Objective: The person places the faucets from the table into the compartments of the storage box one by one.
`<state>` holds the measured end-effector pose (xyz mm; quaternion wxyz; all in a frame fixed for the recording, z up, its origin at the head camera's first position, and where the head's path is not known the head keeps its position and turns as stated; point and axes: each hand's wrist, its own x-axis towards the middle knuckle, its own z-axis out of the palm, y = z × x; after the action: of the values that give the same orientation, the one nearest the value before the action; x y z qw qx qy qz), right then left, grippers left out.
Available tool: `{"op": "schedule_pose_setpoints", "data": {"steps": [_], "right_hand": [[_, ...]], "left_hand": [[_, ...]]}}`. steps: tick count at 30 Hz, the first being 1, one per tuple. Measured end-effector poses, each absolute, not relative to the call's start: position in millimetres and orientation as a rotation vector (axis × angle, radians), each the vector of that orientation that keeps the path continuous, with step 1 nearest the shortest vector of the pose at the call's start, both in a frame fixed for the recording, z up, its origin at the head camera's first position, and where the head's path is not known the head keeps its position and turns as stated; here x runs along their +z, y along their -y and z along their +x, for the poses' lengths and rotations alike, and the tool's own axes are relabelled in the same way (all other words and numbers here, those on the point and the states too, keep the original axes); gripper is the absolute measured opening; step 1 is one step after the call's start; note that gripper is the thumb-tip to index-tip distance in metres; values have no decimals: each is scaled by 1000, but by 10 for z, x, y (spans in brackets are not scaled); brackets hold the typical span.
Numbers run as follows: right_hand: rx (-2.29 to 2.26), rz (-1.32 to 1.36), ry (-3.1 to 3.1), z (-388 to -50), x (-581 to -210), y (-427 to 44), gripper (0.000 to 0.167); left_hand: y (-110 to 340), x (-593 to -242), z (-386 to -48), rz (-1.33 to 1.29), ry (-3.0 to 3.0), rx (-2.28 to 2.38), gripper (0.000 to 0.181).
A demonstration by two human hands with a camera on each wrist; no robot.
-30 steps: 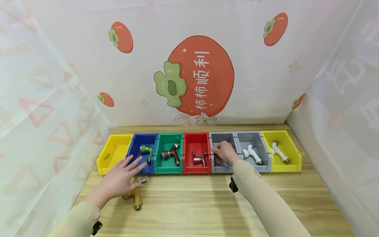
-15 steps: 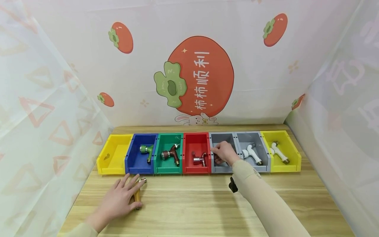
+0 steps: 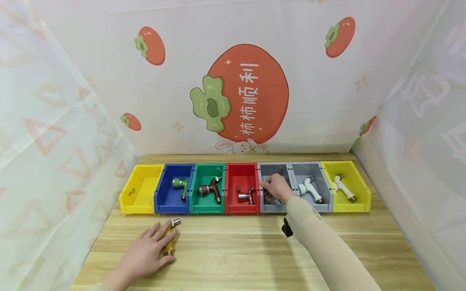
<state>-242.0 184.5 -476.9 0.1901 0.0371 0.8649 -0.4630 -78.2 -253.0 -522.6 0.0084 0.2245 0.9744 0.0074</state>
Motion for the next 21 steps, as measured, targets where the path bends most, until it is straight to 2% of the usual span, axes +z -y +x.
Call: {"op": "schedule_pose_setpoints", "data": {"steps": [7,21], "right_hand": [[-1291,106,-2435,-2418,-4771,-1841,31],[-1308,95,-2431,-2415,-4774,-1845,30]], "left_hand": [[2594,-5312,-760,907,-3134,61,60],[2832,-5334,-870,1508,-3137,-10,62]]}}
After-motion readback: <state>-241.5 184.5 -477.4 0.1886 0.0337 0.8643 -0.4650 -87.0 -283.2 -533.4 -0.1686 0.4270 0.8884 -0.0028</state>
